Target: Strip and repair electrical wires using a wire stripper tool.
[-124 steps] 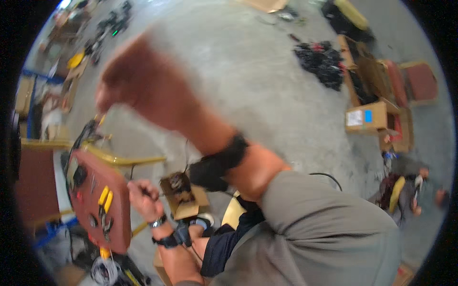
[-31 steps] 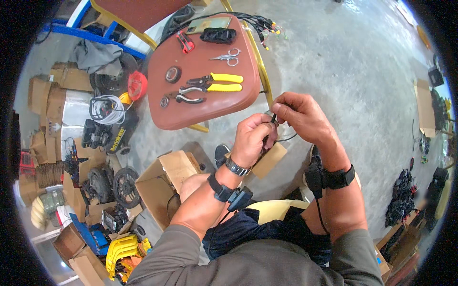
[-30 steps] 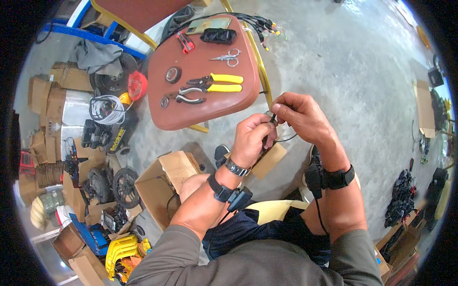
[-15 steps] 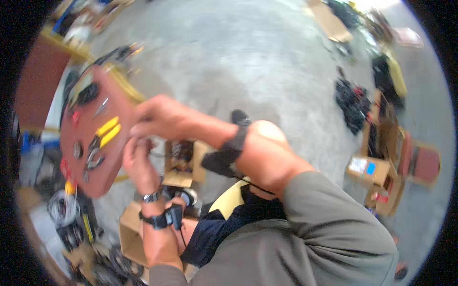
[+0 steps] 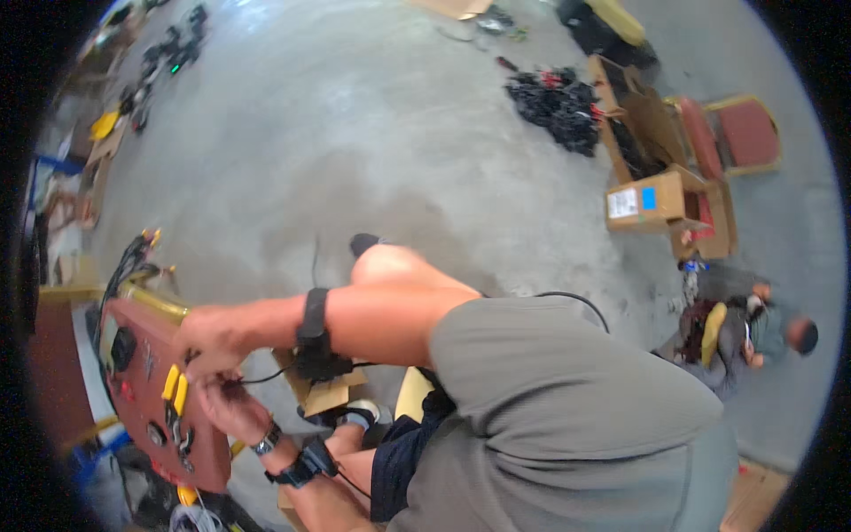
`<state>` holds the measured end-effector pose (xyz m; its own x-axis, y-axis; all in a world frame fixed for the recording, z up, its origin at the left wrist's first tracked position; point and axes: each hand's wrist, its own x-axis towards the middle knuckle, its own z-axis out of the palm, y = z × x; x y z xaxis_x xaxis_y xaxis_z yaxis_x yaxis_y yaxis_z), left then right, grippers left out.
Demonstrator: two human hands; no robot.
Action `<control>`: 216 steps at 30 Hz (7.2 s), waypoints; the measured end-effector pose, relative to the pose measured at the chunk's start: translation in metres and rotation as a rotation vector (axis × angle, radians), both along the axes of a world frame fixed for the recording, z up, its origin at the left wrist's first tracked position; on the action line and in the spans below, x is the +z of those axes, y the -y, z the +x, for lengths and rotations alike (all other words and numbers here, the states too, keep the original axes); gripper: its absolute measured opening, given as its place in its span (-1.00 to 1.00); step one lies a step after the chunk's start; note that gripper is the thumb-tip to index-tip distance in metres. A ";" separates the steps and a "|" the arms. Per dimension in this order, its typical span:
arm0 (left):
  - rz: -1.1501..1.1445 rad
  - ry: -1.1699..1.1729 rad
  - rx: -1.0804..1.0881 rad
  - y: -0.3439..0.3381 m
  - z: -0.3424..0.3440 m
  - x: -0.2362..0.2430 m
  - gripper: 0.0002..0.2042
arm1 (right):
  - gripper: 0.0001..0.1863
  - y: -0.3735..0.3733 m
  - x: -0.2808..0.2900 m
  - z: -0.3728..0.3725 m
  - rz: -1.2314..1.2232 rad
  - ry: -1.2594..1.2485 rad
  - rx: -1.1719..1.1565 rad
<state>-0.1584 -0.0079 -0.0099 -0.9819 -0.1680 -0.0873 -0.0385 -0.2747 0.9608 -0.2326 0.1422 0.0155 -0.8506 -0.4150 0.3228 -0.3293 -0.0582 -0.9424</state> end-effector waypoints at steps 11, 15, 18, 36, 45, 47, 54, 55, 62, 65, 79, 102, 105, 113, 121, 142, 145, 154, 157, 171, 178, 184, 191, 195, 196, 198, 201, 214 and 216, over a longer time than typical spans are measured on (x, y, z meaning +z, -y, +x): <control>0.062 0.066 -0.002 -0.012 -0.012 0.011 -0.87 | -0.75 -0.021 0.015 -0.023 0.137 0.342 0.111; -0.032 0.045 0.015 -0.016 -0.020 0.006 -0.89 | -0.75 -0.020 0.010 -0.027 0.126 0.341 0.050; -0.073 0.100 0.014 -0.014 -0.021 0.000 -0.85 | -0.80 -0.017 0.005 -0.032 0.067 0.392 0.094; -0.078 0.031 0.128 -0.015 -0.022 0.003 -0.83 | -0.89 -0.003 -0.009 -0.046 0.208 0.357 0.074; -0.070 -0.052 0.149 -0.005 -0.008 0.008 -0.80 | -0.93 -0.006 -0.015 -0.039 0.183 0.406 0.179; -0.082 -0.029 0.166 -0.004 -0.004 0.009 -0.80 | -0.91 -0.006 -0.019 -0.036 0.096 0.478 0.186; -0.131 -0.040 0.239 -0.005 0.010 0.012 -0.79 | -0.87 -0.001 -0.027 -0.036 0.091 0.357 0.263; -0.139 -0.046 0.238 -0.005 0.011 0.012 -0.79 | -0.86 0.000 -0.027 -0.036 0.097 0.355 0.263; -0.062 -0.065 0.270 -0.008 0.020 0.017 -0.77 | -0.76 0.005 -0.019 -0.029 -0.103 0.451 0.311; -0.093 -0.065 0.246 -0.006 0.021 0.019 -0.75 | -0.70 0.009 -0.015 -0.027 -0.166 0.476 0.412; -0.080 0.051 0.183 0.014 0.039 0.047 -0.80 | -0.62 0.023 -0.010 -0.021 -0.281 0.602 0.389; -0.328 0.123 0.234 -0.004 0.034 0.040 -0.79 | -0.64 0.028 -0.008 -0.007 -0.176 0.488 0.249; -0.341 0.106 0.231 -0.007 0.034 0.038 -0.80 | -0.67 0.028 -0.007 -0.006 -0.242 0.545 0.312; -0.302 0.004 0.394 -0.018 0.025 0.031 -0.78 | -0.61 0.042 -0.008 0.004 -0.364 0.671 0.185; 0.641 -0.448 0.596 -0.074 -0.048 0.015 -0.65 | -0.60 0.051 -0.005 0.001 -0.370 0.755 0.237; -0.220 -0.008 0.335 0.002 0.031 0.035 -0.73 | -0.68 0.028 -0.010 -0.010 -0.202 0.484 0.287; -0.236 -0.058 0.346 0.006 0.031 0.038 -0.73 | -0.70 0.018 -0.014 -0.017 -0.148 0.440 0.305; -0.171 -0.018 0.285 0.004 0.030 0.041 -0.79 | -0.69 0.005 -0.024 -0.022 -0.237 0.565 0.348; -0.181 0.056 0.215 0.003 0.030 0.042 -0.82 | -0.68 0.011 -0.026 -0.020 -0.281 0.633 0.377; -0.171 0.014 0.278 0.005 0.035 0.037 -0.86 | -0.70 0.068 -0.001 0.024 0.031 0.417 -0.084; 0.264 -0.192 0.425 -0.019 0.016 0.018 -0.87 | -0.69 0.028 -0.028 -0.020 -0.149 0.564 0.278; 1.303 -0.674 0.492 -0.073 -0.041 -0.002 -0.88 | -0.68 0.008 -0.043 -0.042 -0.193 0.598 0.401; 1.946 -1.072 0.482 -0.108 -0.082 -0.009 -0.88 | -0.68 0.016 -0.037 -0.040 -0.125 0.562 0.309; 2.437 -1.234 0.352 -0.114 -0.086 -0.007 -0.85 | -0.68 0.018 -0.038 -0.037 -0.095 0.556 0.270; 2.520 -1.226 0.376 -0.116 -0.088 -0.006 -0.84 | -0.68 0.018 -0.039 -0.037 -0.085 0.555 0.264; 2.535 -1.165 0.415 -0.116 -0.089 -0.003 -0.84 | -0.68 0.017 -0.040 -0.037 -0.068 0.553 0.252; 2.470 -1.200 0.426 -0.106 -0.083 0.006 -0.82 | -0.68 0.015 -0.043 -0.039 -0.044 0.546 0.237; -0.165 0.047 0.304 0.002 0.034 0.025 -0.83 | -0.86 0.031 -0.028 0.004 -0.030 0.424 0.091; -0.168 -0.007 0.297 0.009 0.036 0.027 -0.83 | -0.89 0.040 -0.022 0.010 -0.182 0.545 0.254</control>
